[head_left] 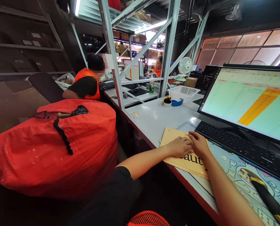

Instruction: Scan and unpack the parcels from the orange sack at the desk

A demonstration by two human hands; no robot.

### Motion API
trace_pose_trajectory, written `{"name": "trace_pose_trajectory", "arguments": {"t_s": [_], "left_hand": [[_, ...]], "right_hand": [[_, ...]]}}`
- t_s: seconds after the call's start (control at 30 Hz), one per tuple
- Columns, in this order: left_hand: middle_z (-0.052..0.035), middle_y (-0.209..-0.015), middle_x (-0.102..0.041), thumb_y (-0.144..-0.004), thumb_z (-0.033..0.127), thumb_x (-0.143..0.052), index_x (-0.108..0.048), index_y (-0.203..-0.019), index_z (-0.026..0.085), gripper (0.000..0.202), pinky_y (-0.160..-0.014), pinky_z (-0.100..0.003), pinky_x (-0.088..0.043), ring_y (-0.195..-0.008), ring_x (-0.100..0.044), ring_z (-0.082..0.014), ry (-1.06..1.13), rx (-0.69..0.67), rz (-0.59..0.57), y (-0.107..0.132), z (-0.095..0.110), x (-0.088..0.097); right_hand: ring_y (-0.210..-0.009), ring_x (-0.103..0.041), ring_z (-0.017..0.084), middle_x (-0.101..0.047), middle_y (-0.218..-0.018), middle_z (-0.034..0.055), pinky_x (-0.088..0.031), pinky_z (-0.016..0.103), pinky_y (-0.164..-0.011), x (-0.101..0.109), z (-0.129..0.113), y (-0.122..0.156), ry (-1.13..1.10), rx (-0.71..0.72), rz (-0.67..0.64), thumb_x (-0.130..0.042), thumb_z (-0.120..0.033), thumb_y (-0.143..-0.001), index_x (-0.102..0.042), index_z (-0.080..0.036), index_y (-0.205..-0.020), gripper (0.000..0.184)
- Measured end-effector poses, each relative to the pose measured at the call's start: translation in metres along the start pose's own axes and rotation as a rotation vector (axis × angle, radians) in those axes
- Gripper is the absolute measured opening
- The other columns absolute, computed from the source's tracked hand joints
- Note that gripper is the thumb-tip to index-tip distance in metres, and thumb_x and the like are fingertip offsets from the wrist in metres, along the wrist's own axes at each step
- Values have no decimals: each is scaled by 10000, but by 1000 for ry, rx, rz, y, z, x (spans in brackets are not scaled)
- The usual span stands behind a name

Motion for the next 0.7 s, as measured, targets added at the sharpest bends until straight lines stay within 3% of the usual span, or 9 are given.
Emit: {"name": "trace_pose_trajectory", "arguments": {"t_s": [0.1,0.23,0.37,0.43,0.53,0.63,0.7], "left_hand": [[-132,-1290,-727,-1128,434,-501,-734,-1126,137,378,-1035,-444,-451,-1206,-611,-296,-3,-53,43,1,1,1],[-107,-990,-779,-1131,403,-496,-746,-894,165,419,-916,-384,-467,-965,-686,-248,-5,-92,88,2,-1,-2],[-77,-886,-781,-1134,407,-483,-765,-928,178,417,-781,-369,-454,-850,-717,-246,-36,-27,134,5,-5,-9],[-74,-887,-784,-1134,416,-478,-771,-955,181,416,-772,-367,-458,-836,-724,-246,-44,-33,162,6,-7,-10],[-78,-872,-783,-1121,416,-516,-767,-902,175,411,-785,-359,-479,-839,-730,-240,-60,-57,182,5,-8,-11],[-87,-861,-779,-1099,400,-571,-752,-819,166,407,-830,-340,-507,-866,-734,-225,-73,-116,197,2,-2,-6],[-82,-777,-757,-1089,435,-584,-724,-727,178,466,-775,-338,-505,-797,-723,-215,-92,-133,205,4,10,0]], "right_hand": [[-1129,-728,284,-772,-1239,167,-564,483,-1072,-1,5,1,-13,3,-22,-554,-434,-872,-747,-158,-1197,468],[-1232,-695,270,-744,-1322,131,-516,482,-1149,-4,10,-1,4,48,-114,-558,-310,-767,-744,-196,-1245,526],[-1402,-577,338,-681,-1449,120,-368,576,-1266,-5,5,0,151,121,-234,-680,-310,-695,-768,-234,-1258,575],[-1472,-513,355,-606,-1554,121,-320,611,-1285,-7,0,3,359,165,-293,-681,-326,-758,-712,-247,-1394,641],[-1505,-487,331,-539,-1624,118,-343,565,-1276,-10,-10,9,656,182,-309,-582,-288,-894,-605,-255,-1543,650],[-1375,-609,315,-617,-1541,130,-444,495,-1188,-13,-19,11,763,158,-279,-488,-297,-987,-634,-248,-1521,556],[-1247,-685,310,-674,-1466,133,-509,465,-1087,-13,-23,9,782,126,-267,-423,-361,-1041,-678,-251,-1476,515]]}}
Point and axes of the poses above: each hand's wrist, its own y-axis away from the middle knuckle, its own x-axis out of the back of the hand, z = x × y, the point moved 2 cm from there along -y, towards the middle knuckle
